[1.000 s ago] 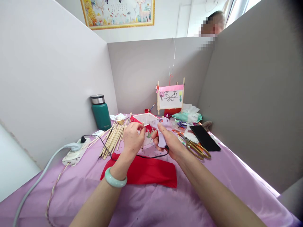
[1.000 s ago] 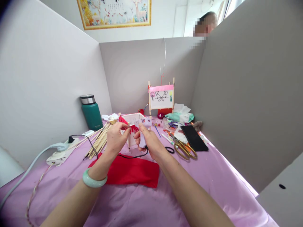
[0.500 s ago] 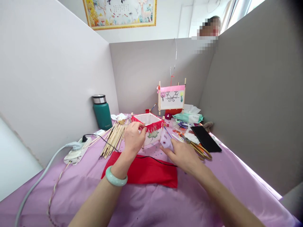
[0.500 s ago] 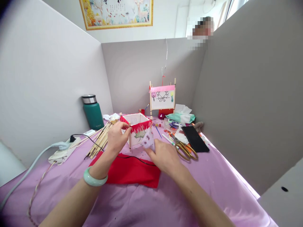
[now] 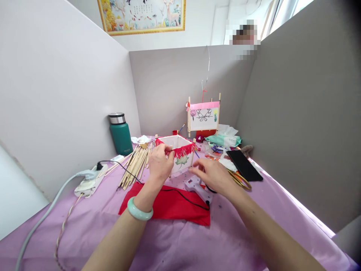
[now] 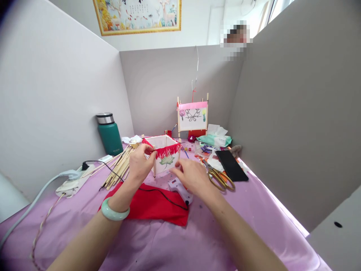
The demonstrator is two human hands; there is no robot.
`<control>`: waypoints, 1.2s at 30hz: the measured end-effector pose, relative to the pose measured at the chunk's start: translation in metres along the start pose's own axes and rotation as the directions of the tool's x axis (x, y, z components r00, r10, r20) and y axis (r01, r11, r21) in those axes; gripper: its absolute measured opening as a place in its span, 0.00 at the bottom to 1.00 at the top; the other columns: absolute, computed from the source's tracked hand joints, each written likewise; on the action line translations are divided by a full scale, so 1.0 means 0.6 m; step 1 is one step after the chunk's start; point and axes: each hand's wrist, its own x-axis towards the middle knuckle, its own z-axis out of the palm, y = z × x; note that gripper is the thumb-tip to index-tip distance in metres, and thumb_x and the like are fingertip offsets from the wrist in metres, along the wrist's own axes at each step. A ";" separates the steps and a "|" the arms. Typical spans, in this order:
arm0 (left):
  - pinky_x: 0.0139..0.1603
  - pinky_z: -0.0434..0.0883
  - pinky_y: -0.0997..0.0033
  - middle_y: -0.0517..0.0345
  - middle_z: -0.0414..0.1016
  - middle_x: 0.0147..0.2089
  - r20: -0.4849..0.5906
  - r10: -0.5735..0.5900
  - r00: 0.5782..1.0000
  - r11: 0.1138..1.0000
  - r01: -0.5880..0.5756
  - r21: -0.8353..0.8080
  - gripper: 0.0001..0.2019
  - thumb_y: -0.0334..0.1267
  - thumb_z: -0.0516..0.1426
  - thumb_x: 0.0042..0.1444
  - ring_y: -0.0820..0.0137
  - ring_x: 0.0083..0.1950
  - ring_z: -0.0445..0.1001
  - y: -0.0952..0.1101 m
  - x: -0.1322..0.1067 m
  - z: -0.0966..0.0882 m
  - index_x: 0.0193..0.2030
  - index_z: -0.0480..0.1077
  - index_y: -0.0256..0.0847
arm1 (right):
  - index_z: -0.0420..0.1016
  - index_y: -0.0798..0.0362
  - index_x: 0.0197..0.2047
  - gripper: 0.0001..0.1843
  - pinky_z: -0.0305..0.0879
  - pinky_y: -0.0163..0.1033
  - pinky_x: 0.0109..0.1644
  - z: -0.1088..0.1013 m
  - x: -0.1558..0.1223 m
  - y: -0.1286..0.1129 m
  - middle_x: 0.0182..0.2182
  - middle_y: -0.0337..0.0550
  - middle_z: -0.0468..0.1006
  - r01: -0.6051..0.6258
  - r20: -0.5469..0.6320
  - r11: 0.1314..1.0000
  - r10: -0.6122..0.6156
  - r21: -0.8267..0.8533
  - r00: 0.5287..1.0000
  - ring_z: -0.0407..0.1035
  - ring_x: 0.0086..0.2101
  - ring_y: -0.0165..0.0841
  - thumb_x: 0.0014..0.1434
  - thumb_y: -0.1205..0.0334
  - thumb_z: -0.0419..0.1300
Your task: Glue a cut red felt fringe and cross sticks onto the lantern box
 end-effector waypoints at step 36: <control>0.39 0.69 0.67 0.58 0.74 0.33 0.031 -0.048 0.998 0.994 0.051 -0.093 0.07 0.32 0.59 0.50 0.67 0.36 0.74 -0.007 0.000 0.004 0.36 0.66 0.40 | 0.77 0.53 0.33 0.09 0.55 0.33 0.36 0.018 0.131 -0.055 0.34 0.41 0.74 0.184 -0.219 0.980 -0.164 0.076 0.962 0.65 0.32 0.28 0.56 0.65 0.55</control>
